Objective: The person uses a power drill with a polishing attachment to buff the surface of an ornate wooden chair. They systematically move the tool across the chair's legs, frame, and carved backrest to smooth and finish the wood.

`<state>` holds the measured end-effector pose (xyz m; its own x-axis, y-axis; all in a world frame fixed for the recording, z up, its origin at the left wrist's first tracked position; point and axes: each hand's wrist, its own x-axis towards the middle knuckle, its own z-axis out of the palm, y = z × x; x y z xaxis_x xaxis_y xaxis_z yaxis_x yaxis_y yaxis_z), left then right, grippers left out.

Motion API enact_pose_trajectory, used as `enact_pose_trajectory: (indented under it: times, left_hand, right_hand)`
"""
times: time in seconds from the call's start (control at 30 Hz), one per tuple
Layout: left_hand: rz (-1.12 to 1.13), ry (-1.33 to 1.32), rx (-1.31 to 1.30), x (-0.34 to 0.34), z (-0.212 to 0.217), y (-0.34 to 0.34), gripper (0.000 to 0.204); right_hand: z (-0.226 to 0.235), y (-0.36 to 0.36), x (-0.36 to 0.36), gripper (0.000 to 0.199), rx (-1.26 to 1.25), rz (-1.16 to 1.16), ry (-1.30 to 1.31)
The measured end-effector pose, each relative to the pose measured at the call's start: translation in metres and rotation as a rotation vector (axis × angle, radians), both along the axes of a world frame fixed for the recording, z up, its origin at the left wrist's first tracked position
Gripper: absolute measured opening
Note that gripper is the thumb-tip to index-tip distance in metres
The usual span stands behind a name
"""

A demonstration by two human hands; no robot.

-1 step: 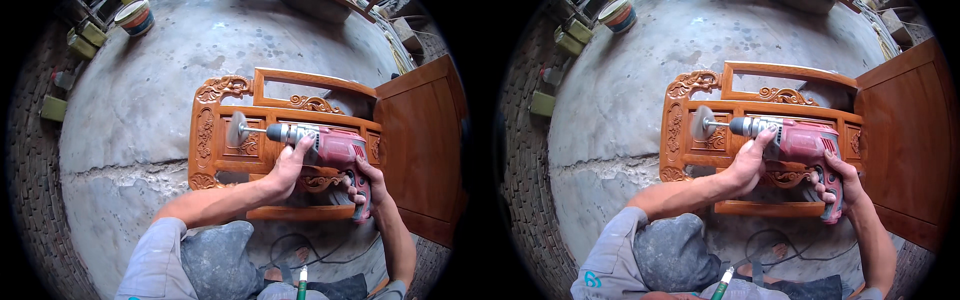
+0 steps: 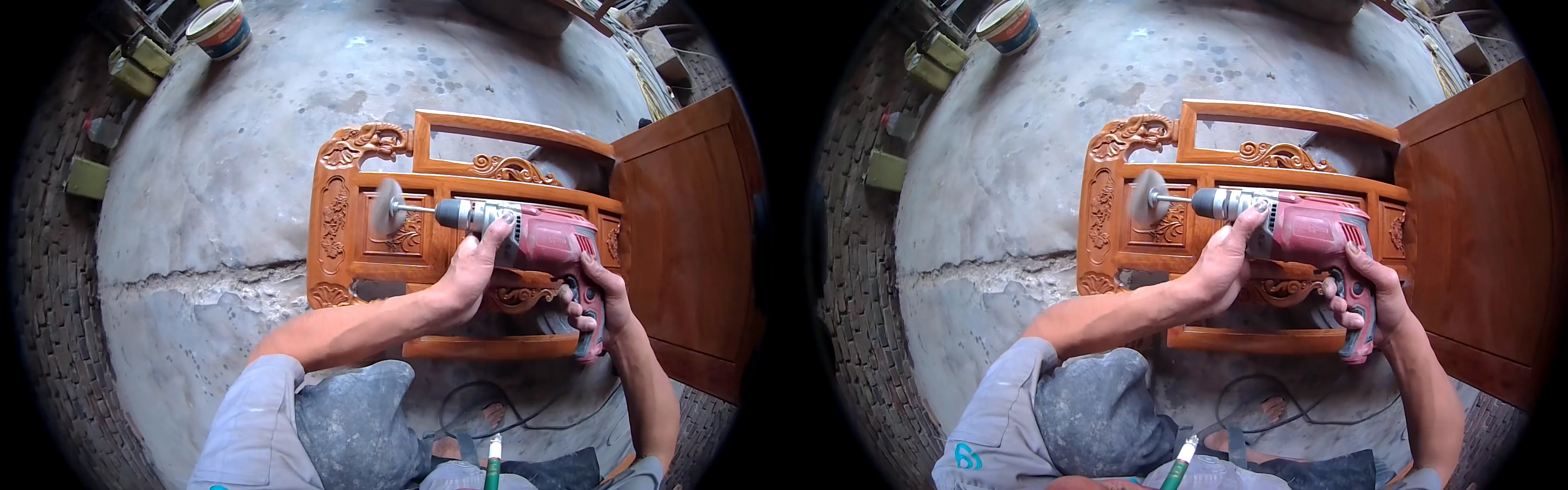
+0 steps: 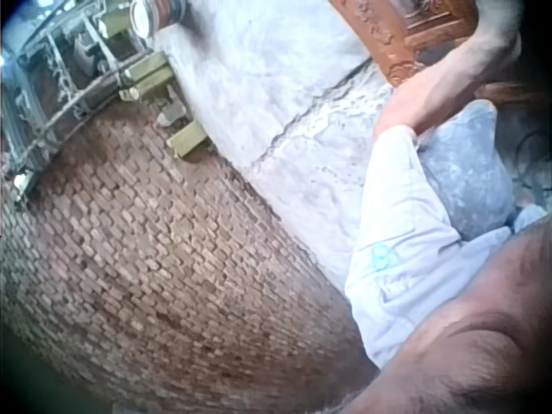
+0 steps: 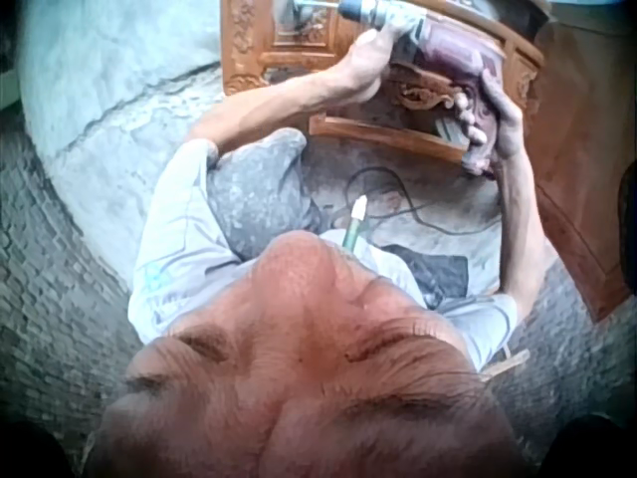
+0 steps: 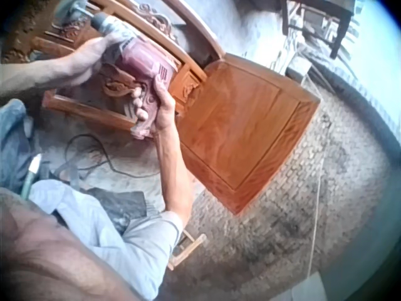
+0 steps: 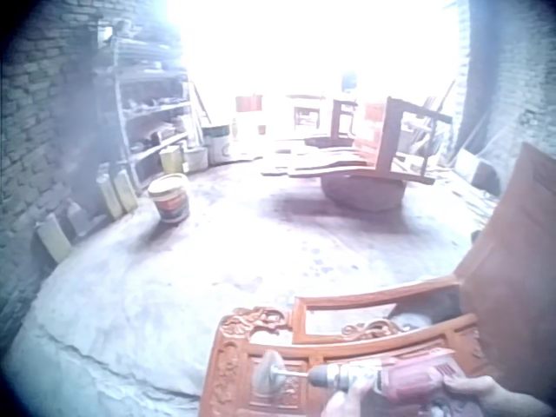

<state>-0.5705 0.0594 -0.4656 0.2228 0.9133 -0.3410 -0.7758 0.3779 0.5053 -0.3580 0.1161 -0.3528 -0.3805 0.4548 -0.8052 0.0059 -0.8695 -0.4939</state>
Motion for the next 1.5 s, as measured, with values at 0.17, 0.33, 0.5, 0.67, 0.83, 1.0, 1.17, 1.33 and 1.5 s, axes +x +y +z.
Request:
enact_pose_trajectory:
  times: [0.17,0.33,0.5,0.67,0.83,1.0,1.17,1.33,1.5]
  left_hand:
    - [0.011,-0.044,0.001,0.017,0.002,-0.018,0.055]
    - [0.012,-0.001,0.05,0.016,0.004,-0.007,0.053]
    - [-0.035,0.042,0.045,0.017,0.003,0.013,0.055]
    - [-0.09,0.014,-0.037,0.033,0.005,-0.02,0.056]
    - [-0.027,0.004,0.027,0.024,0.005,0.02,0.055]
    - [-0.083,0.026,0.019,0.033,0.001,0.005,0.056]
    - [-0.063,0.017,-0.061,0.054,0.006,-0.022,0.062]
    - [-0.112,0.016,0.028,0.036,0.011,0.014,0.056]
    - [-0.127,0.014,-0.03,0.06,0.011,0.005,0.065]
  right_hand:
    - [0.005,-0.002,0.017,0.043,-0.019,0.059,-0.041]
    - [0.003,0.001,0.019,0.047,-0.001,0.036,-0.005]
    - [0.005,0.004,0.018,0.045,-0.008,-0.065,-0.026]
    - [0.011,0.004,0.036,0.04,-0.072,0.031,-0.038]
    - [0.003,0.009,0.026,0.045,0.019,-0.076,-0.045]
    - [0.005,0.008,0.038,0.044,-0.033,-0.02,-0.045]
    - [0.01,-0.008,0.059,0.04,-0.071,-0.045,-0.059]
    - [0.004,-0.004,0.041,0.04,0.028,-0.144,-0.026]
    - [0.014,-0.005,0.07,0.043,-0.025,-0.132,0.026]
